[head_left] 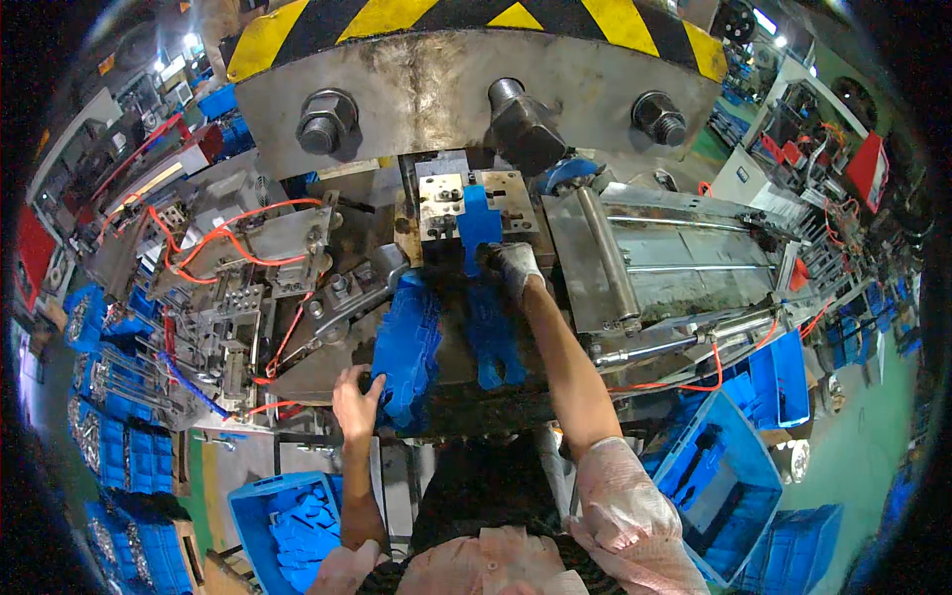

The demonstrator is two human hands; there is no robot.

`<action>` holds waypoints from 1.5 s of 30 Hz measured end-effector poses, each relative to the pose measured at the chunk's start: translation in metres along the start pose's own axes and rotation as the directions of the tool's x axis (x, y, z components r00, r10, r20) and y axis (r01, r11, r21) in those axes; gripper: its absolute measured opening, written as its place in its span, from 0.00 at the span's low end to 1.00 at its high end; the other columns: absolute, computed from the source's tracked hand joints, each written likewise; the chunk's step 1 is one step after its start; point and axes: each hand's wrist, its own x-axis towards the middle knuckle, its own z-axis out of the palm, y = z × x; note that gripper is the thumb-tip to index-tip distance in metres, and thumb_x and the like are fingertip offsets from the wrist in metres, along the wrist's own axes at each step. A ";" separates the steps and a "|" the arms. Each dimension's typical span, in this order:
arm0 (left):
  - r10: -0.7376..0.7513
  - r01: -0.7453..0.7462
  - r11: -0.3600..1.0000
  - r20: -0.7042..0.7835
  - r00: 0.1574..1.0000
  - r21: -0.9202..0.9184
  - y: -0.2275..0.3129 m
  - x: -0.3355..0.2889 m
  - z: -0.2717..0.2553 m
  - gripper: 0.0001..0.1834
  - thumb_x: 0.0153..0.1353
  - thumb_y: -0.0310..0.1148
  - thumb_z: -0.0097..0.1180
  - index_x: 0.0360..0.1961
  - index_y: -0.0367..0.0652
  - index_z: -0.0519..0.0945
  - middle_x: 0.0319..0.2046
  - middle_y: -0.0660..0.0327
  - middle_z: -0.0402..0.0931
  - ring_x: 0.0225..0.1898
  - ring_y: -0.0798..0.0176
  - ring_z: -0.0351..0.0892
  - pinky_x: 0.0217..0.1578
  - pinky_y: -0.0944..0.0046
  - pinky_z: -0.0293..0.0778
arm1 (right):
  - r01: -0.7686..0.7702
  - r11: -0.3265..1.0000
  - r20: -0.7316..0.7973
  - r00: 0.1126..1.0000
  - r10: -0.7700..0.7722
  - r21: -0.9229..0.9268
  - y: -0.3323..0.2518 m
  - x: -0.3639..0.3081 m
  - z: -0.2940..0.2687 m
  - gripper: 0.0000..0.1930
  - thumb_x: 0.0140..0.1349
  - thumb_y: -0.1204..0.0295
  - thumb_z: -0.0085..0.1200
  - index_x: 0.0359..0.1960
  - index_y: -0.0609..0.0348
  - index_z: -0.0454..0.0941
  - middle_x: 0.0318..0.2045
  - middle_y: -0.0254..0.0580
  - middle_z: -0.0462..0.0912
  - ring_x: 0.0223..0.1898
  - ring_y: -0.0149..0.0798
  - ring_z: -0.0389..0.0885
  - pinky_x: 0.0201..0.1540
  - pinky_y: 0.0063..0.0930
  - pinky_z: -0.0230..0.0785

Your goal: The person operates a stamping press by placing metal workpieces into the machine die by hand, retrieving the stamped pieces, and stacking them into a plastic crate.

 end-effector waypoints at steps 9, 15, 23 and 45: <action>-0.013 0.017 0.997 0.055 0.998 -0.069 0.023 0.009 -0.005 0.14 0.45 0.34 0.62 0.32 0.38 0.78 0.32 0.50 0.75 0.35 0.46 0.75 0.37 0.55 0.69 | -0.057 0.998 -0.072 0.996 0.057 0.002 0.047 0.047 -0.012 0.10 0.52 0.67 0.52 0.15 0.54 0.74 0.14 0.31 0.68 0.15 0.29 0.62 0.18 0.27 0.55; -0.059 0.062 0.998 0.113 0.992 -0.019 0.009 0.011 -0.006 0.15 0.44 0.36 0.63 0.31 0.38 0.79 0.33 0.49 0.76 0.36 0.46 0.75 0.38 0.55 0.69 | -0.124 0.992 -0.060 0.991 0.122 -0.028 0.049 0.049 -0.001 0.10 0.49 0.67 0.55 0.14 0.54 0.74 0.15 0.32 0.73 0.15 0.28 0.64 0.18 0.25 0.55; -0.048 0.060 0.995 0.142 0.989 -0.078 0.026 0.012 -0.011 0.15 0.45 0.34 0.62 0.34 0.38 0.79 0.34 0.51 0.77 0.35 0.49 0.77 0.36 0.58 0.71 | -0.206 0.977 -0.183 0.964 0.194 -0.049 0.048 0.055 -0.011 0.14 0.50 0.63 0.53 0.20 0.63 0.78 0.16 0.38 0.74 0.17 0.32 0.67 0.21 0.33 0.61; -0.193 0.505 0.455 0.473 0.860 -0.733 0.028 0.003 -0.029 0.07 0.54 0.33 0.56 0.22 0.43 0.75 0.16 0.72 0.67 0.13 0.80 0.60 0.11 0.78 0.51 | -0.200 0.980 -0.103 0.975 0.198 -0.011 0.009 0.017 -0.003 0.12 0.48 0.62 0.56 0.15 0.54 0.75 0.14 0.31 0.71 0.15 0.28 0.65 0.18 0.27 0.56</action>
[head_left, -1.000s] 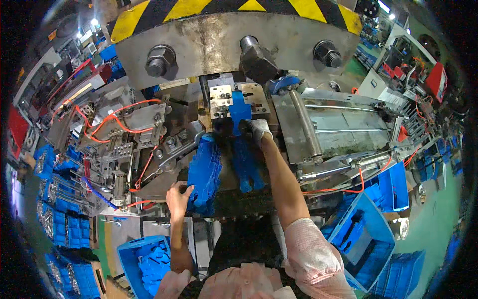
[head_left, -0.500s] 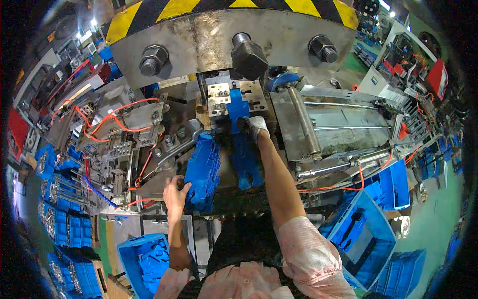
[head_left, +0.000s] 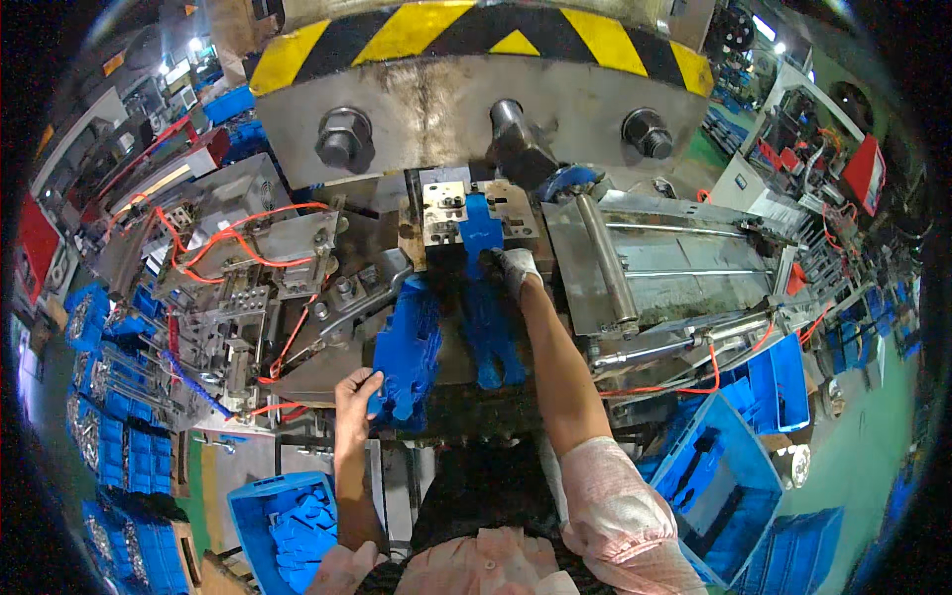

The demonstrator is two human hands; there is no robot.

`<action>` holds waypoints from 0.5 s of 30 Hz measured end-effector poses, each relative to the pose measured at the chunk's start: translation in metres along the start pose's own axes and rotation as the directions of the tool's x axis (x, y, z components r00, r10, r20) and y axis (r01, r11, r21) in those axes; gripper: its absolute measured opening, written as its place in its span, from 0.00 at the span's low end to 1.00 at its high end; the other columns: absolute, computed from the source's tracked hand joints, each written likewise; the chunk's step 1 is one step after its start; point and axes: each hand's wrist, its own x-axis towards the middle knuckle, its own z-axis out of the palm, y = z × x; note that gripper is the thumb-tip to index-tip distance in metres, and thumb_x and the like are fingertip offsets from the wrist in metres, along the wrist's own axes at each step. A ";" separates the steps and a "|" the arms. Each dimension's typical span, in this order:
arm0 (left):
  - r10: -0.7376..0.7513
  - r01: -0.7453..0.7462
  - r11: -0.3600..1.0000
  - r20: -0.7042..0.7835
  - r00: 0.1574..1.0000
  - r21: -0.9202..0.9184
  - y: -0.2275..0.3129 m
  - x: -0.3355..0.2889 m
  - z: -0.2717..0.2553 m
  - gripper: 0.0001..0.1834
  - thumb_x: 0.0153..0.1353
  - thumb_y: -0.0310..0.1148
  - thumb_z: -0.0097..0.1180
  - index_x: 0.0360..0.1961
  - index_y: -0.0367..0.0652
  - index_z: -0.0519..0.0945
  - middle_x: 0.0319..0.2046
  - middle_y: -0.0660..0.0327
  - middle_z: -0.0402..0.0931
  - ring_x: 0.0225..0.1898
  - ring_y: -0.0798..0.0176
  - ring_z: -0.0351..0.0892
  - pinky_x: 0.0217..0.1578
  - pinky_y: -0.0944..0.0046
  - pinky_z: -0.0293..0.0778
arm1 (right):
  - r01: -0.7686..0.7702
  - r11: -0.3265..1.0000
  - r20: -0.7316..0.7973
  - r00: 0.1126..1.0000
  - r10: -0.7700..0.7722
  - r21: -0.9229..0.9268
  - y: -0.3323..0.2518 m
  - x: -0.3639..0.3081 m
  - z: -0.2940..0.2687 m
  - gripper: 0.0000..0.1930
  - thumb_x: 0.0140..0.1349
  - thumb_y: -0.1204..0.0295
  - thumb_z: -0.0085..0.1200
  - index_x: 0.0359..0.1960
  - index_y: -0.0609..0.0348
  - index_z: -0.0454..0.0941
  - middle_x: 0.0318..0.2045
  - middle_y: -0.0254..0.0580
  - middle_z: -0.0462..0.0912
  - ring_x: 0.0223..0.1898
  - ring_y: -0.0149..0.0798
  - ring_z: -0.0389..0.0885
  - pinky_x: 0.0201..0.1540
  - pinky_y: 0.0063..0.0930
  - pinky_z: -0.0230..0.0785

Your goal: The person operates a stamping press by placing metal workpieces into the machine die by hand, retrieving the stamped pieces, and stacking them into a plastic crate.

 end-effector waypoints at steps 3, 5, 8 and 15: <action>-0.004 0.004 0.997 -0.008 1.000 -0.079 -0.002 -0.013 0.002 0.05 0.54 0.34 0.56 0.24 0.47 0.76 0.17 0.74 0.68 0.14 0.82 0.62 0.10 0.79 0.50 | 0.071 0.995 0.109 0.991 -0.078 0.073 0.022 0.015 0.008 0.10 0.50 0.64 0.56 0.16 0.54 0.75 0.16 0.30 0.72 0.17 0.28 0.66 0.19 0.27 0.57; -0.015 0.026 0.994 0.097 0.995 -0.106 0.004 -0.002 0.058 0.05 0.54 0.33 0.56 0.24 0.47 0.76 0.16 0.75 0.68 0.13 0.82 0.61 0.09 0.79 0.49 | 0.131 0.921 -0.015 0.991 -0.135 0.366 0.057 0.077 -0.071 0.09 0.51 0.66 0.56 0.18 0.55 0.75 0.15 0.32 0.71 0.17 0.29 0.67 0.20 0.28 0.59; -0.039 0.033 0.994 -0.064 0.997 -0.101 -0.002 -0.016 0.017 0.06 0.55 0.34 0.55 0.24 0.45 0.76 0.16 0.74 0.67 0.14 0.82 0.61 0.10 0.79 0.49 | 0.090 0.957 0.151 0.979 -0.136 0.276 0.042 0.043 0.024 0.08 0.54 0.67 0.53 0.21 0.55 0.76 0.16 0.34 0.72 0.17 0.30 0.68 0.20 0.29 0.60; -0.035 0.031 0.995 -0.040 0.999 -0.099 -0.005 -0.018 0.023 0.07 0.55 0.33 0.55 0.25 0.43 0.76 0.16 0.71 0.68 0.13 0.80 0.61 0.10 0.77 0.49 | 0.023 0.997 0.264 0.964 -0.041 0.073 0.051 0.047 0.003 0.06 0.54 0.68 0.50 0.28 0.55 0.76 0.20 0.35 0.74 0.19 0.33 0.69 0.22 0.31 0.63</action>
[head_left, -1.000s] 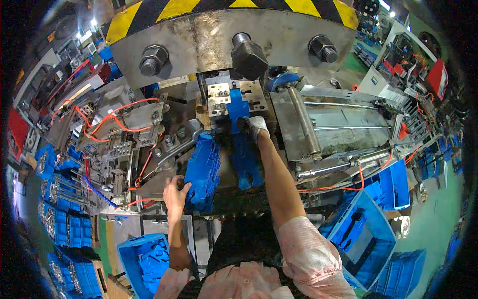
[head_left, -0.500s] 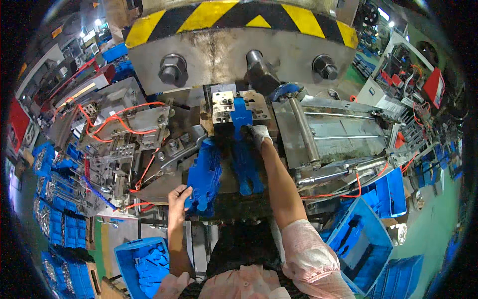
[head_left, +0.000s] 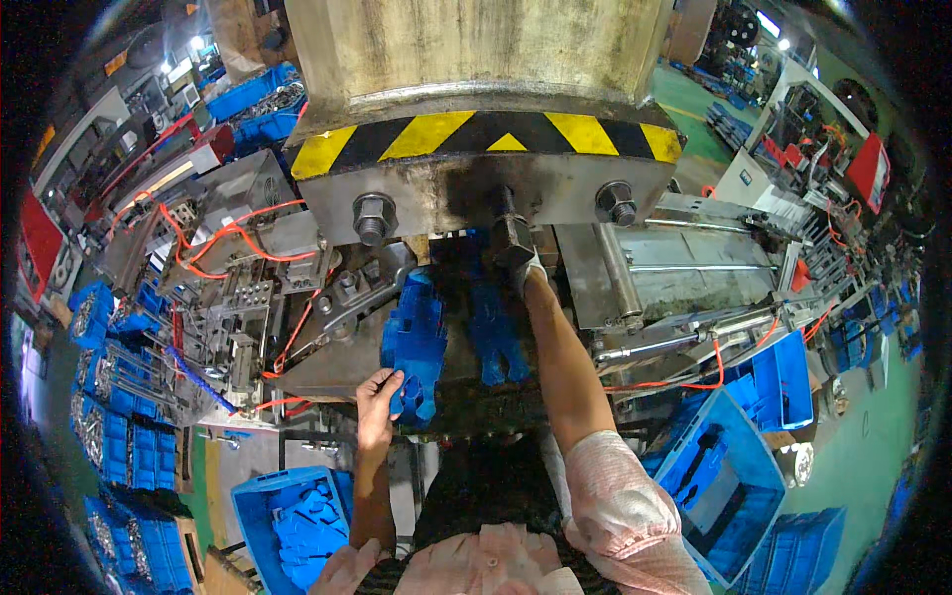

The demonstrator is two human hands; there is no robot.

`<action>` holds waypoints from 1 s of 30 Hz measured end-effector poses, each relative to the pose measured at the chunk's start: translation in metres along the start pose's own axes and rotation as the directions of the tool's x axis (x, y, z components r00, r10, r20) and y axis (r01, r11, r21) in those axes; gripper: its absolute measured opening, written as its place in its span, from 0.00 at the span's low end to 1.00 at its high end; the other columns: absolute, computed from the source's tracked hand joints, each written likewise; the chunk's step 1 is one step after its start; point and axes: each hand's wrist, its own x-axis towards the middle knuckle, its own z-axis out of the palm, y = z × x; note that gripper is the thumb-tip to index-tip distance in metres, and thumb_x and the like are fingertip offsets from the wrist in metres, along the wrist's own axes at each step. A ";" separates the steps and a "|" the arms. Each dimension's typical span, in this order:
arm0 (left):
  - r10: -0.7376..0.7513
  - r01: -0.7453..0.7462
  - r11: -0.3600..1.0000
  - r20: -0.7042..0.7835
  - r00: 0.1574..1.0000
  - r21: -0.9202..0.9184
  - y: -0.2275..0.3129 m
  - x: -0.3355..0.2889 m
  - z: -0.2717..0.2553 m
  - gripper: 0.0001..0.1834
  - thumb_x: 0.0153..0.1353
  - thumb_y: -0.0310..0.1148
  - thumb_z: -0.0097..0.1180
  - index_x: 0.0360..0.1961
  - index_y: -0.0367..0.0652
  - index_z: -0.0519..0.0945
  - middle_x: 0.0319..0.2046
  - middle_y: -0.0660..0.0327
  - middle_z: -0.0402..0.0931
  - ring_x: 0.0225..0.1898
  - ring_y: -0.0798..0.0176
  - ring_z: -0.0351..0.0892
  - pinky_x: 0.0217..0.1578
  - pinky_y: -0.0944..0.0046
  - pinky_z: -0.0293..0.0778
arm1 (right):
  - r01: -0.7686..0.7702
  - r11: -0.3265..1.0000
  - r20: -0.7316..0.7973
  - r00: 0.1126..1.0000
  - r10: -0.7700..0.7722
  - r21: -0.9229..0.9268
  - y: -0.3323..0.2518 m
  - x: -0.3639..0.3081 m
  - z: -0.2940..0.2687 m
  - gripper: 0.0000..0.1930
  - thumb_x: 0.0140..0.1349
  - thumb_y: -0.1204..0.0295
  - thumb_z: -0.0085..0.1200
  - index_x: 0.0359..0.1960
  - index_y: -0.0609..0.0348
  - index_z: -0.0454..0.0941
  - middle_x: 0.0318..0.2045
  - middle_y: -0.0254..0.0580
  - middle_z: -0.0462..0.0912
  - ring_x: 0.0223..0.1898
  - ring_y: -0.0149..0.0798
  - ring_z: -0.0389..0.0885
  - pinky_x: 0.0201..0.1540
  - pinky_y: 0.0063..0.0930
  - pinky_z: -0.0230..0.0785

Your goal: The person operates a stamping press by placing metal workpieces into the machine die by hand, retrieving the stamped pieces, and stacking them into a plastic crate.

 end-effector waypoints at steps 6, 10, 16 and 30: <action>-0.020 0.020 1.000 -0.013 1.000 0.022 0.002 -0.005 -0.003 0.07 0.56 0.34 0.54 0.25 0.44 0.75 0.16 0.72 0.66 0.13 0.81 0.59 0.11 0.77 0.49 | -0.042 0.963 -0.027 0.998 0.051 0.265 0.005 0.003 0.009 0.07 0.57 0.67 0.47 0.28 0.54 0.76 0.23 0.40 0.74 0.24 0.33 0.71 0.31 0.28 0.67; -0.010 0.010 1.000 0.004 1.000 -0.001 -0.003 0.003 -0.003 0.07 0.55 0.34 0.55 0.23 0.45 0.75 0.16 0.73 0.65 0.13 0.80 0.58 0.10 0.77 0.48 | 0.527 0.829 -0.048 0.838 -0.543 -0.186 0.050 -0.033 -0.023 0.08 0.57 0.73 0.48 0.33 0.63 0.76 0.27 0.37 0.78 0.27 0.30 0.70 0.28 0.28 0.64; 0.055 -0.062 0.996 -0.125 0.991 -0.060 0.000 -0.003 -0.015 0.08 0.54 0.35 0.57 0.22 0.49 0.73 0.16 0.73 0.66 0.12 0.81 0.60 0.09 0.79 0.48 | 0.232 0.949 -0.192 0.962 -0.192 0.212 -0.040 -0.168 0.017 0.10 0.55 0.72 0.53 0.36 0.65 0.76 0.31 0.37 0.80 0.30 0.27 0.72 0.33 0.22 0.67; 0.057 -0.074 0.983 -0.103 0.993 -0.167 -0.011 -0.003 0.056 0.07 0.55 0.36 0.56 0.25 0.47 0.74 0.18 0.72 0.68 0.14 0.79 0.62 0.10 0.79 0.51 | 0.630 0.673 0.135 0.761 -0.634 -0.388 0.079 -0.226 0.006 0.22 0.49 0.76 0.52 0.49 0.65 0.65 0.26 0.45 0.80 0.28 0.44 0.78 0.36 0.31 0.70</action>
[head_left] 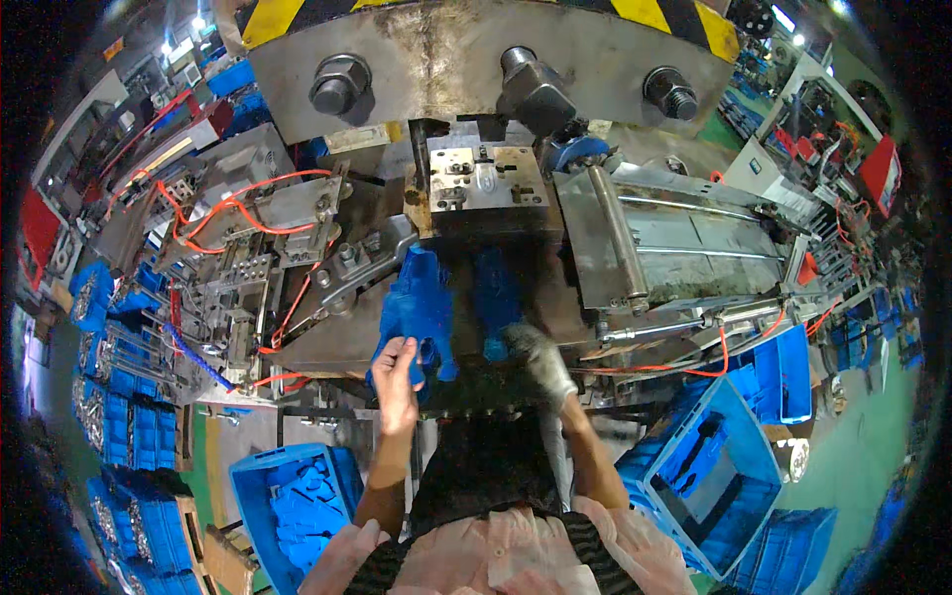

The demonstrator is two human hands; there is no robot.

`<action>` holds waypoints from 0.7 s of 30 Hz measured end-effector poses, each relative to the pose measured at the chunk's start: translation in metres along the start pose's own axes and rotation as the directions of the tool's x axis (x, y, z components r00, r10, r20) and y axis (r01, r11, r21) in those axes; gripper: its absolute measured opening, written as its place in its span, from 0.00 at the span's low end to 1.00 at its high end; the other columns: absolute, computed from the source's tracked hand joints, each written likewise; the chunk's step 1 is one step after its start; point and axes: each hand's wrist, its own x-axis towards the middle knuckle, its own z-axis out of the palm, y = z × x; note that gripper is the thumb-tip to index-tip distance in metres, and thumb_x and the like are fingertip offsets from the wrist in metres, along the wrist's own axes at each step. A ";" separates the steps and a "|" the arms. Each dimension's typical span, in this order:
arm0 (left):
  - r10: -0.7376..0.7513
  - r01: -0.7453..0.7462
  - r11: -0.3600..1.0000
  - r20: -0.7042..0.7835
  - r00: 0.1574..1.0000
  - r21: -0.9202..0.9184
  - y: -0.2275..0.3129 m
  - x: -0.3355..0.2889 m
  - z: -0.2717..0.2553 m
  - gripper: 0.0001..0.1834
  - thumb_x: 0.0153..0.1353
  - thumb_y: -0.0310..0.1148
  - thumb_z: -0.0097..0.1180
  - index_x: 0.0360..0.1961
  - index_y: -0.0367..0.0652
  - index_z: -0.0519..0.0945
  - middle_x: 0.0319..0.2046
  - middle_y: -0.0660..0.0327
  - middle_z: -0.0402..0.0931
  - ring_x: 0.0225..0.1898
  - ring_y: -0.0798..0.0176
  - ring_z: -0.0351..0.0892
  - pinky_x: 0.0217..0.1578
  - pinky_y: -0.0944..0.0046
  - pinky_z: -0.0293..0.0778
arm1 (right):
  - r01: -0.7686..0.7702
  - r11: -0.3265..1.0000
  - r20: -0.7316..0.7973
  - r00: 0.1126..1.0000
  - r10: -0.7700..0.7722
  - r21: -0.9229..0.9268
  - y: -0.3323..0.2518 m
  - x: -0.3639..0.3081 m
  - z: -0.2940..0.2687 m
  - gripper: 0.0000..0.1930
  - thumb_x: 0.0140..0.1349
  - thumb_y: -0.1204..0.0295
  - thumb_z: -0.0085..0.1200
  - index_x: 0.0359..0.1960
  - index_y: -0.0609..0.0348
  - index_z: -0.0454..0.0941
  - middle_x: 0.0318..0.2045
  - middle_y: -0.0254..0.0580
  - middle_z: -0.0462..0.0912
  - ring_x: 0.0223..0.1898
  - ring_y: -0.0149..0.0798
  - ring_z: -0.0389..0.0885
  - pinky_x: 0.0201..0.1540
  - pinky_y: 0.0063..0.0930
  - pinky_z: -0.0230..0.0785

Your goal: The person operates a stamping press by placing metal workpieces into the machine die by hand, retrieving the stamped pieces, and stacking them into a plastic crate.

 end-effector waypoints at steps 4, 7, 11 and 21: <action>0.269 -0.277 0.951 0.076 0.960 0.140 -0.016 0.019 0.012 0.09 0.58 0.38 0.53 0.31 0.43 0.76 0.26 0.69 0.70 0.26 0.75 0.67 0.23 0.75 0.64 | -0.235 0.925 -0.135 0.949 0.285 0.297 -0.100 0.060 0.040 0.13 0.51 0.77 0.49 0.40 0.62 0.75 0.29 0.41 0.80 0.29 0.37 0.77 0.35 0.25 0.69; 0.464 -0.477 0.722 0.162 0.871 0.501 0.022 0.018 0.010 0.11 0.56 0.34 0.54 0.39 0.40 0.75 0.30 0.65 0.73 0.34 0.66 0.70 0.36 0.68 0.66 | -0.219 0.914 -0.088 0.961 0.263 0.342 -0.107 0.107 -0.011 0.08 0.55 0.73 0.48 0.31 0.64 0.77 0.27 0.37 0.79 0.25 0.32 0.74 0.29 0.25 0.67; 0.562 -0.419 0.082 0.306 0.769 0.904 0.023 0.033 -0.046 0.20 0.44 0.33 0.62 0.41 0.40 0.75 0.34 0.53 0.71 0.36 0.49 0.71 0.40 0.57 0.67 | -0.272 0.858 -0.138 0.922 0.363 0.435 -0.024 0.171 -0.028 0.06 0.53 0.75 0.48 0.26 0.61 0.78 0.23 0.39 0.80 0.23 0.35 0.74 0.29 0.28 0.69; 0.392 -0.298 0.176 0.211 0.895 0.938 0.012 0.038 -0.073 0.24 0.43 0.40 0.64 0.39 0.37 0.76 0.37 0.48 0.74 0.39 0.46 0.74 0.39 0.55 0.69 | -0.511 0.808 -0.103 0.823 0.558 0.291 0.018 0.218 -0.015 0.10 0.51 0.69 0.54 0.15 0.57 0.74 0.14 0.32 0.70 0.13 0.28 0.63 0.16 0.25 0.53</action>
